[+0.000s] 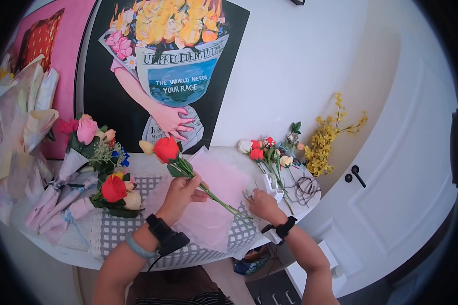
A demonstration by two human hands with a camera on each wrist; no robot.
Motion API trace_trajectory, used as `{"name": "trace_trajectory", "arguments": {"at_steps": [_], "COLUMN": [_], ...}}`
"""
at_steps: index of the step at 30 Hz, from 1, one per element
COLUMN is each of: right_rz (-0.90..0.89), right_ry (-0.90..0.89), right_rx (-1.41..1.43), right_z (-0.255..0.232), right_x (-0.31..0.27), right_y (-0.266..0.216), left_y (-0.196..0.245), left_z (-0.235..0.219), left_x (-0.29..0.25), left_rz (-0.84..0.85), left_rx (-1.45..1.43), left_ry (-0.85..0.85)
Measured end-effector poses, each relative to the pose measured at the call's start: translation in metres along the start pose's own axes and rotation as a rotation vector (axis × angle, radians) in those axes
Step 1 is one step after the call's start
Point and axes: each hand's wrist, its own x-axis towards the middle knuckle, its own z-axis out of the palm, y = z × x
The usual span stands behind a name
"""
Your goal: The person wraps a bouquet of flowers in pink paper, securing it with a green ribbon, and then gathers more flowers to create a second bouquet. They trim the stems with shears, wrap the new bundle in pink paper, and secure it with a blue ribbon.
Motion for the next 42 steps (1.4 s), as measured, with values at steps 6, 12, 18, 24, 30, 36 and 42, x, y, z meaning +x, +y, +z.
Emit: {"name": "trace_trajectory", "arguments": {"at_steps": [6,12,18,24,30,36,42], "right_rz": [-0.188,-0.316,-0.294,-0.348,-0.36,-0.472,-0.533], "right_ry": [0.134,-0.084,-0.046,-0.034,0.31,0.345,0.426], "right_rx": [0.239,0.24,0.05,0.037,0.367,0.549,0.481], "right_z": [-0.057,-0.081,-0.07,-0.072,-0.11,-0.119,-0.111], "right_x": [-0.031,-0.065,-0.065,-0.059,-0.045,-0.031,-0.003], "right_y": [-0.001,-0.011,-0.002,-0.014,-0.072,-0.141,-0.147], "left_y": [-0.001,0.0,-0.001,-0.003,-0.001,0.0,-0.006], "left_z": [-0.002,0.0,-0.004,-0.001,0.009,0.012,0.011], "left_x": [0.002,0.003,0.005,0.002,-0.002,-0.007,-0.006], "left_rz": [0.064,0.098,0.091,0.085,0.133,0.16,0.127], "left_rx": [-0.005,-0.01,-0.049,-0.065,-0.072,-0.058,-0.003], "left_ry": [0.089,0.164,0.14,0.085,-0.041,-0.158,-0.234]}}
